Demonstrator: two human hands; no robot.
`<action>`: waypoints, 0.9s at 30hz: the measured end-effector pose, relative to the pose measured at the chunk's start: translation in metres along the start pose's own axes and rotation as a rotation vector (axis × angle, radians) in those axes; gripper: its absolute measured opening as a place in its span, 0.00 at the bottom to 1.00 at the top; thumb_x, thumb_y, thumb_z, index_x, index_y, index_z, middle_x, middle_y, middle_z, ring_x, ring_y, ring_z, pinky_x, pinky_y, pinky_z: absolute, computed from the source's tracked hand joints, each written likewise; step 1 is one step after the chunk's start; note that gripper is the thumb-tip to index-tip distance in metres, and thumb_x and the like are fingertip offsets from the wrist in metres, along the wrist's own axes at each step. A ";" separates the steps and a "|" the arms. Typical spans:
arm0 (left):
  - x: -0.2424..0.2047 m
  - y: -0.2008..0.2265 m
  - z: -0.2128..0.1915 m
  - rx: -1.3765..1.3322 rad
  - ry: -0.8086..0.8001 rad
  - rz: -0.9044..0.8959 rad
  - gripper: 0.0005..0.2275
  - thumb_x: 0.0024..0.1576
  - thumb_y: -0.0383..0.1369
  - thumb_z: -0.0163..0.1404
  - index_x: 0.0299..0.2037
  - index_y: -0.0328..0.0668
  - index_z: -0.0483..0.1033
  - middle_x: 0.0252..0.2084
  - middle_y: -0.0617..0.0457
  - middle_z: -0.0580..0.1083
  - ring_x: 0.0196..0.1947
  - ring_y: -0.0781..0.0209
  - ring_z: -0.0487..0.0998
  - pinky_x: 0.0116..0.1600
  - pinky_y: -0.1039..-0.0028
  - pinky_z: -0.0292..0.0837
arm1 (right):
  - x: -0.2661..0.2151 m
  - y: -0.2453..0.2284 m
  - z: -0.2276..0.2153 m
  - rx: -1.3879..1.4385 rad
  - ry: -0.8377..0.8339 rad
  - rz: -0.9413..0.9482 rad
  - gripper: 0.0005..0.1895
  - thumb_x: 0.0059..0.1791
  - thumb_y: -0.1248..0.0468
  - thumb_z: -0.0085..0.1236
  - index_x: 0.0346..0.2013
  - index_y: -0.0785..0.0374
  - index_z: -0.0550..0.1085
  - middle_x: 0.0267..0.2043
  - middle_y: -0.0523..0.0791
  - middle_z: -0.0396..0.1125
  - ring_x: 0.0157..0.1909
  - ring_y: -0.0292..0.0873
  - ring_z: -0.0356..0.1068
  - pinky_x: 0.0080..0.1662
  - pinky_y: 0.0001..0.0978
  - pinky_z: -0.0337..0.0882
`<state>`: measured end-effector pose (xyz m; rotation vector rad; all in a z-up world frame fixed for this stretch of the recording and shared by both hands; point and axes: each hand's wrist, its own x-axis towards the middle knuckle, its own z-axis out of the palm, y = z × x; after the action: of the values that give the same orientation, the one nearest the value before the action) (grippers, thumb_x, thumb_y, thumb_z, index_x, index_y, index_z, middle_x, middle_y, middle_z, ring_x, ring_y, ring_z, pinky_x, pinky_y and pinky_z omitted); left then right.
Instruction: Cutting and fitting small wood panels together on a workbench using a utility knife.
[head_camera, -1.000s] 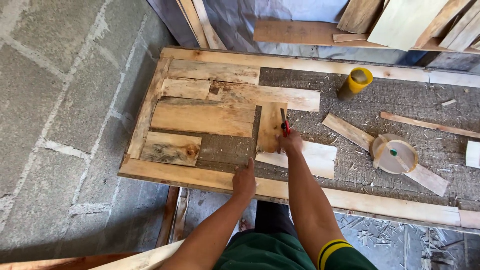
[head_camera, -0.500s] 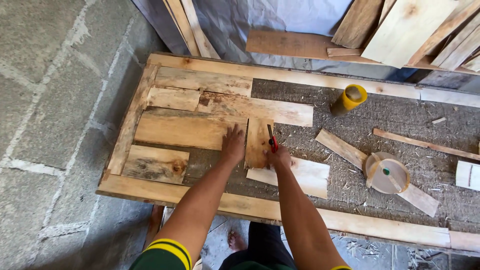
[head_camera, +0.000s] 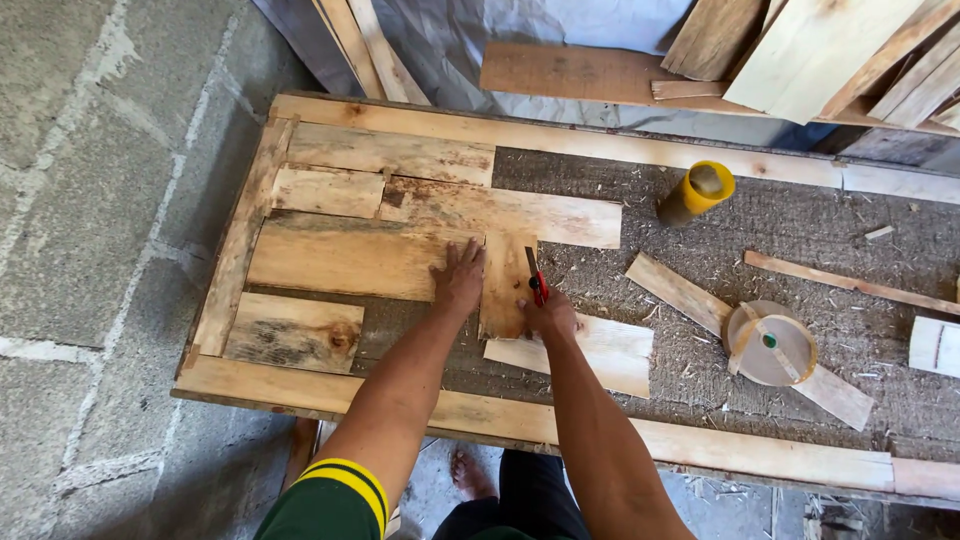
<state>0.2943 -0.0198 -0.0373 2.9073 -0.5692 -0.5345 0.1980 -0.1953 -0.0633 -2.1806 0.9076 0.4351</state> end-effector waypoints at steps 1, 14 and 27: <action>0.002 -0.001 -0.001 0.000 -0.005 0.003 0.27 0.67 0.39 0.42 0.76 0.56 0.49 0.81 0.61 0.40 0.79 0.40 0.39 0.67 0.25 0.50 | -0.005 -0.004 -0.002 0.000 0.000 0.006 0.27 0.45 0.43 0.70 0.45 0.60 0.77 0.36 0.49 0.75 0.40 0.49 0.75 0.47 0.48 0.73; 0.006 0.001 -0.010 -0.002 -0.147 -0.049 0.32 0.65 0.36 0.47 0.77 0.61 0.44 0.81 0.63 0.35 0.80 0.44 0.34 0.73 0.31 0.44 | -0.022 -0.014 -0.018 0.095 -0.050 0.052 0.28 0.45 0.45 0.68 0.57 0.49 0.75 0.40 0.45 0.75 0.41 0.45 0.75 0.46 0.46 0.74; 0.003 0.000 -0.023 -0.002 -0.161 -0.027 0.31 0.65 0.36 0.47 0.77 0.61 0.45 0.81 0.62 0.37 0.80 0.43 0.37 0.71 0.32 0.49 | -0.037 -0.024 -0.034 0.213 -0.069 0.043 0.29 0.44 0.47 0.67 0.57 0.51 0.75 0.36 0.47 0.77 0.35 0.47 0.79 0.46 0.45 0.76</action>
<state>0.3052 -0.0194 -0.0164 2.8915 -0.5490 -0.7776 0.1905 -0.1909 -0.0089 -1.9447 0.9204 0.4117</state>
